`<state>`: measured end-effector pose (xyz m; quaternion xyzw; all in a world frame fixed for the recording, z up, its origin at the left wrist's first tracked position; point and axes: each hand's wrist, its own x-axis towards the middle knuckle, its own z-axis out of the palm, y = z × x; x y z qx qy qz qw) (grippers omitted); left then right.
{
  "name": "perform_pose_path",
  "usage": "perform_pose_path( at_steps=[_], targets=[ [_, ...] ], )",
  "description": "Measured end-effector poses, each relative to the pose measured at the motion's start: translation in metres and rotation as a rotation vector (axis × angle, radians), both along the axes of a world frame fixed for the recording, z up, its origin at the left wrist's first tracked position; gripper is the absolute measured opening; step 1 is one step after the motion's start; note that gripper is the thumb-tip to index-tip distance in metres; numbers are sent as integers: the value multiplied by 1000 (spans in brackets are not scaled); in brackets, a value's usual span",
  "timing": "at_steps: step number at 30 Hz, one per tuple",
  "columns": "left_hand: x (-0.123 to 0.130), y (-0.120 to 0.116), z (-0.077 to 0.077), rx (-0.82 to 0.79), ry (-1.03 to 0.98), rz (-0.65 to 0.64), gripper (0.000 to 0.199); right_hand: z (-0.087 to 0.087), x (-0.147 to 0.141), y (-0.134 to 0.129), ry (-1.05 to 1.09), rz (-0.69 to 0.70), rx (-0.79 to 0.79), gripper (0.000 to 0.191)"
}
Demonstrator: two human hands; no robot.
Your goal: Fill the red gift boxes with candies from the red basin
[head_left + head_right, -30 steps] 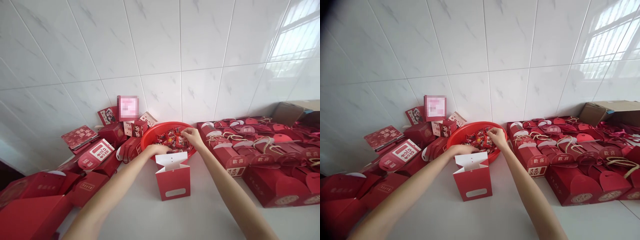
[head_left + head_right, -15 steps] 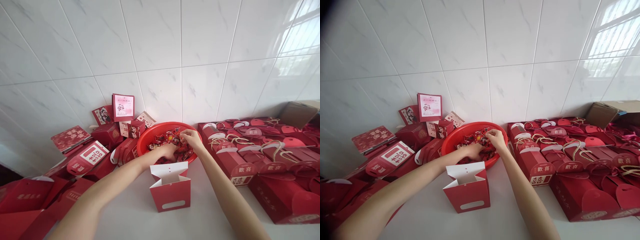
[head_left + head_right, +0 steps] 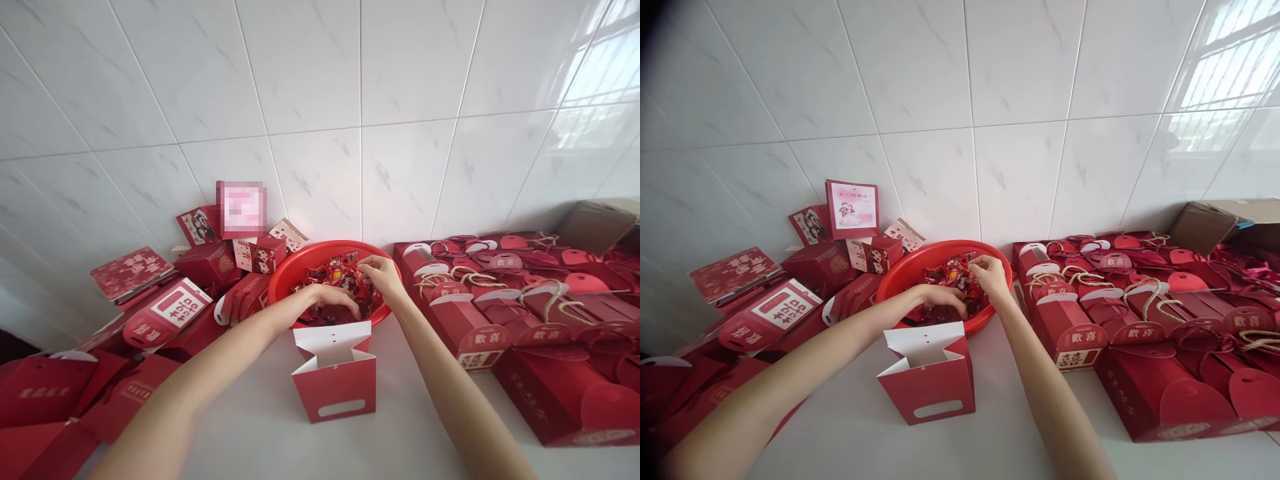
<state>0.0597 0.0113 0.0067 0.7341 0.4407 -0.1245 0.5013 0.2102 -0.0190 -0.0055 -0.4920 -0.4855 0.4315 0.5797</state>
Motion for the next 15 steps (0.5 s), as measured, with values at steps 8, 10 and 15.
perform_pose_path(
  at_steps=[8,10,15],
  targets=[
    [4,-3,-8,-37,-145,53,30,0,0,-1,11,0,6,5],
    [6,-4,-9,-9,-145,24,22,0,0,-2,13,4,5,5],
    [6,1,-12,108,-173,-140,7,1,-1,-2,15,-6,9,6]
  ],
)
